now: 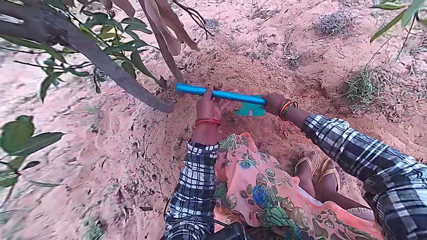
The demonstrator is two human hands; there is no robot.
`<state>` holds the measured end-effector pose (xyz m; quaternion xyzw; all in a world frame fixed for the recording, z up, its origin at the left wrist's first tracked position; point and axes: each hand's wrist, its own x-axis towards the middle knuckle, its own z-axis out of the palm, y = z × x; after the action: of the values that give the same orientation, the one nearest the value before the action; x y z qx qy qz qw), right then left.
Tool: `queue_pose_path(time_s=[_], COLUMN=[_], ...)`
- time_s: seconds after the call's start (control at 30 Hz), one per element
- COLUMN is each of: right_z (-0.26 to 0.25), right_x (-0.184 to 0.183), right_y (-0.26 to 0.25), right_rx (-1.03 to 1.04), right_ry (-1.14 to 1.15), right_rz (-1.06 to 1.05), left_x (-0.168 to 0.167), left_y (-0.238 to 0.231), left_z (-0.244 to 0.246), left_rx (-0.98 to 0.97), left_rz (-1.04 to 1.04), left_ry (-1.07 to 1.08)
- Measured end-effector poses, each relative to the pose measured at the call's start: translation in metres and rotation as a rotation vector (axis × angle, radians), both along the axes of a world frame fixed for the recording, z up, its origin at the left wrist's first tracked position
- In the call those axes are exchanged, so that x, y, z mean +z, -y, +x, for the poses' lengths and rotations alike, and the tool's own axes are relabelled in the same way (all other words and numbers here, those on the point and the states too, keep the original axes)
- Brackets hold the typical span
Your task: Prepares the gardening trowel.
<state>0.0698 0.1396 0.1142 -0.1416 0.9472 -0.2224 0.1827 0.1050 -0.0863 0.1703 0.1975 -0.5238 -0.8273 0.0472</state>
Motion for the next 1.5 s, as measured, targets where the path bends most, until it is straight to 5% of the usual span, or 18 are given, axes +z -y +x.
queue_pose_path(time_s=[0.17, 0.5, 0.73, 0.97, 1.23, 1.4, 1.5], right_z=[0.021, 0.09, 0.108, 0.136, 0.122, 0.061, 0.042], right_x=[-0.029, -0.052, -0.17, -0.194, -0.172, -0.126, -0.105], right_y=[-0.02, -0.147, -0.151, -0.126, -0.109, -0.078, -0.042], right_rx=[0.017, -0.183, -0.3, -0.55, -0.492, -0.334, -0.23], right_ry=[0.099, 0.395, 0.538, 0.51, 0.409, 0.315, 0.093], right_rz=[0.127, 0.1, 0.158, 0.129, 0.148, 0.033, -0.116], left_x=[-0.048, -0.089, -0.198, -0.196, -0.168, -0.133, -0.104], left_y=[-0.006, -0.136, -0.16, -0.174, -0.159, -0.131, -0.102], left_z=[0.011, -0.004, -0.015, -0.017, -0.008, -0.03, -0.037], left_rx=[-0.006, -0.404, -0.375, -0.502, -0.353, 0.04, 0.254], left_rz=[0.173, 0.24, 0.184, 0.046, -0.025, 0.005, 0.009], left_ry=[0.164, 0.456, 0.745, 0.733, 0.622, 0.242, -0.254])
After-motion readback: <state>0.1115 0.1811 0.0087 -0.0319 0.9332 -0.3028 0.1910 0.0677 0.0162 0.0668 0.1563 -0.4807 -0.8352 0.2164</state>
